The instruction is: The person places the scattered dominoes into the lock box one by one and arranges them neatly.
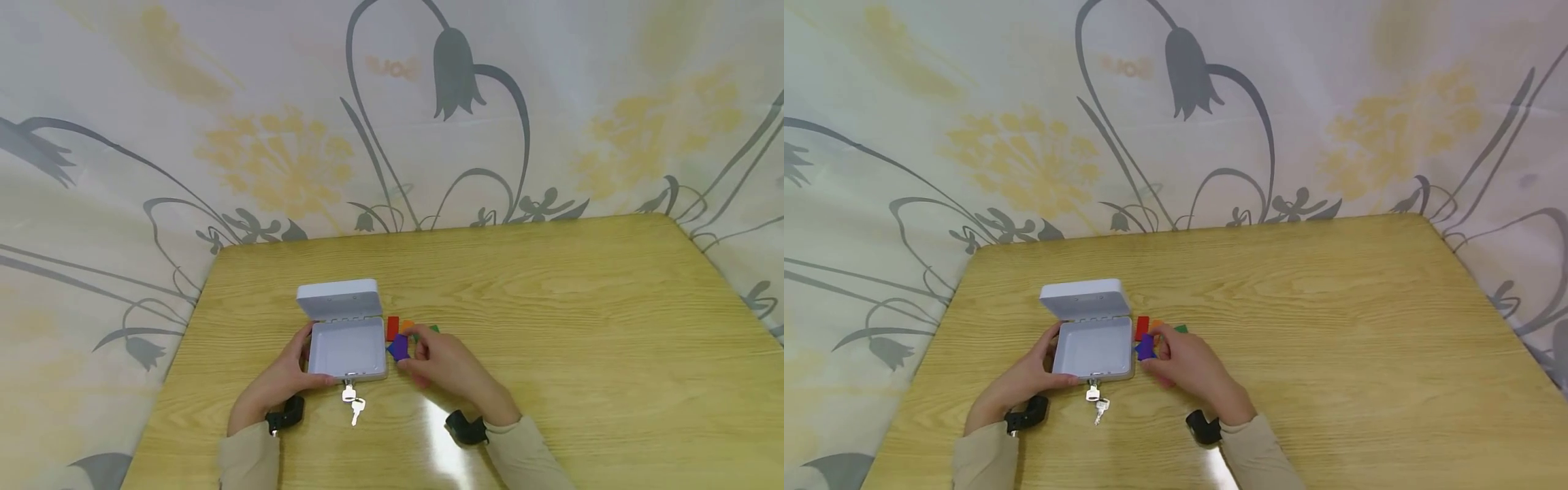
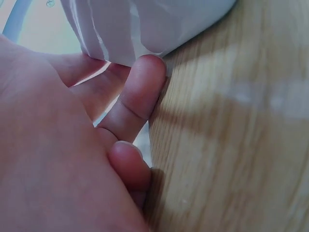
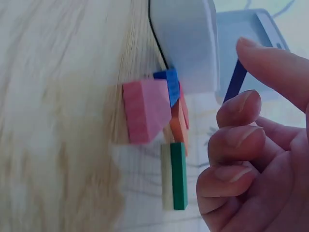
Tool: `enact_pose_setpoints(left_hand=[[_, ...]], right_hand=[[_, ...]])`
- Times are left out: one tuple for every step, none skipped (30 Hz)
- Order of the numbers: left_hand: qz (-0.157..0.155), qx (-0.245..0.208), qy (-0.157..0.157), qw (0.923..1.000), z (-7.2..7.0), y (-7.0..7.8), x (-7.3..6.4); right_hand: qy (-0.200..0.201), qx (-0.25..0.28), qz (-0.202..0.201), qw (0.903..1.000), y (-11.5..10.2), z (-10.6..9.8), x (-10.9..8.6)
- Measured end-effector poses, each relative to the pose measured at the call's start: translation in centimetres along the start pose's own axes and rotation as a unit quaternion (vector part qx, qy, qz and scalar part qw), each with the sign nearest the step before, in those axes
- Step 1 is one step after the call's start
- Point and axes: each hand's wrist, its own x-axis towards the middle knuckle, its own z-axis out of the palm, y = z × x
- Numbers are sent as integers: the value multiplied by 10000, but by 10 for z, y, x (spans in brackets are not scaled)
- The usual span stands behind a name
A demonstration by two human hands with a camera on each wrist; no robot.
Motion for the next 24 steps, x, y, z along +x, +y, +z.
enact_pose_setpoints(left_hand=[[-30, -17, 3, 10000, 1, 0, 0], [-57, -29, 11, 10000, 1, 0, 0], [-75, -46, 10, 10000, 2, 0, -1], [-101, -49, 12, 9999, 2, 0, -1], [-102, -61, 5, 9999, 2, 0, -1], [-88, -63, -9, 9999, 2, -1, -1], [-82, -51, -22, 10000, 1, -1, -1], [-48, -69, -40, 10000, 1, -1, 0], [-16, -67, -49, 10000, 1, -1, 1], [23, -80, -48, 10000, 0, -1, 2], [73, -117, -61, 9999, -1, -1, 2], [102, -87, -63, 9999, -1, -1, 3], [125, -95, -85, 9998, -1, -2, 3], [155, -116, -115, 9997, -2, -1, 3], [164, -102, -134, 9997, -2, -1, 3], [161, -114, -151, 9997, -1, -1, 3], [165, -125, -168, 9996, -1, -1, 3], [166, -143, -178, 9996, -1, -1, 3], [159, -186, -190, 9995, -1, 0, 2], [149, -205, -178, 9995, -1, 0, 2], [136, -226, -164, 9995, 0, 0, 2], [110, -251, -154, 9995, -1, 0, 2], [107, -261, -144, 9995, -1, 0, 1], [85, -252, -131, 9996, -1, 0, 1]], right_hand=[[-7, -49, -11, 10000, -1, 0, 0], [-18, -88, -18, 10000, -2, 0, 1], [-45, -106, -21, 9999, -4, 1, 2], [-59, -158, -33, 9999, -6, 0, 4], [-75, -218, -55, 9997, -8, 0, 5], [-86, -274, -62, 9996, -10, 0, 7], [-85, -329, -71, 9994, -12, -1, 9], [-85, -366, -86, 9993, -14, -1, 11], [-74, -396, -115, 9991, -16, -2, 12], [-60, -445, -169, 9988, -19, -3, 15], [-74, -433, -240, 9987, -21, -3, 17], [-102, -410, -316, 9986, -23, -4, 19], [-150, -368, -382, 9985, -25, -4, 21], [-199, -321, -457, 9982, -28, -4, 22], [-244, -277, -519, 9980, -30, -3, 24], [-288, -255, -567, 9976, -32, -3, 25], [-329, -223, -613, 9973, -33, -2, 26], [-344, -244, -637, 9971, -35, -2, 28], [-359, -244, -645, 9970, -36, -1, 29], [-364, -249, -675, 9967, -38, -1, 30], [-364, -276, -690, 9966, -39, -1, 31], [-370, -299, -700, 9964, -41, -1, 32], [-380, -310, -722, 9962, -43, -1, 34], [-396, -333, -733, 9960, -44, -1, 35]])
